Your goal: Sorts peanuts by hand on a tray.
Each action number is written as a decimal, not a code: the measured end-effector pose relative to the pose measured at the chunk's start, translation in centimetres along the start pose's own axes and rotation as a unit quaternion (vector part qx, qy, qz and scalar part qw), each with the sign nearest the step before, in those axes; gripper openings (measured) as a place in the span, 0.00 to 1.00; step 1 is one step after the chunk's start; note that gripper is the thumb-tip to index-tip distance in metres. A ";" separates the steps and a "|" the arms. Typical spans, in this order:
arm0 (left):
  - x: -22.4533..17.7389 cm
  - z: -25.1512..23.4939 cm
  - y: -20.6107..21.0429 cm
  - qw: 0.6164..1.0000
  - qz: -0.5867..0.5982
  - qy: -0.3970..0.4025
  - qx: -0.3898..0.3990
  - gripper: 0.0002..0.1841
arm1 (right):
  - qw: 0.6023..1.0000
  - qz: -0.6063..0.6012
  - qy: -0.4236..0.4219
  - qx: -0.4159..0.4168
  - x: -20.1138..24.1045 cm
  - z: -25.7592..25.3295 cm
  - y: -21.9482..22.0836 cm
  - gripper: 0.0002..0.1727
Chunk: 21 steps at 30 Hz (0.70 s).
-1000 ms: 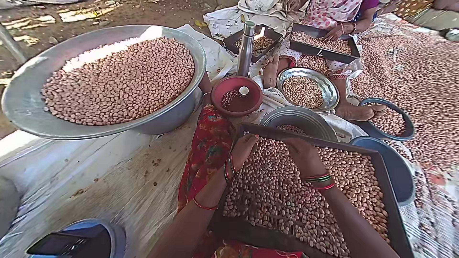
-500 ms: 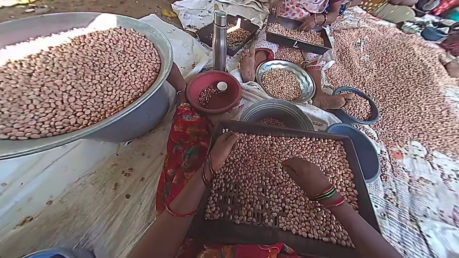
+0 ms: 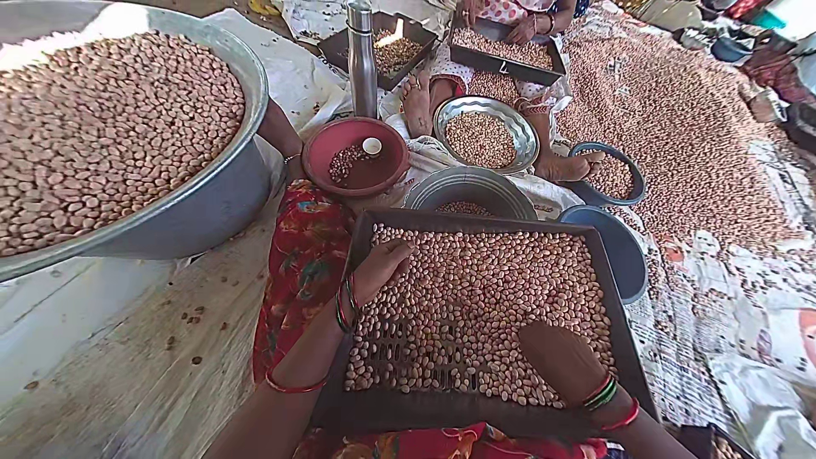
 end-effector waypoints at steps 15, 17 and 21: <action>0.8 -0.2 0.7 0.987 -0.049 -0.115 0.103 0.19 | 0.975 -0.077 -0.201 0.049 6.3 -3.0 -1.8 0.18; 0.2 -0.3 0.4 0.996 0.064 -0.054 0.009 0.17 | 0.971 -0.020 -0.208 0.120 7.0 -3.0 -1.6 0.18; -0.4 0.0 -0.3 0.981 0.175 0.005 -0.076 0.16 | 0.931 0.050 -0.259 0.252 7.1 -2.5 -1.0 0.19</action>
Point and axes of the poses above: each hand's wrist, its own z-axis away from the middle knuckle, its own y-axis out of the palm, x = y × z, the point moved 2 cm from there along -z, towards the middle knuckle, and after that the axes turned 10 degrees about z, right-handed, at the moved point
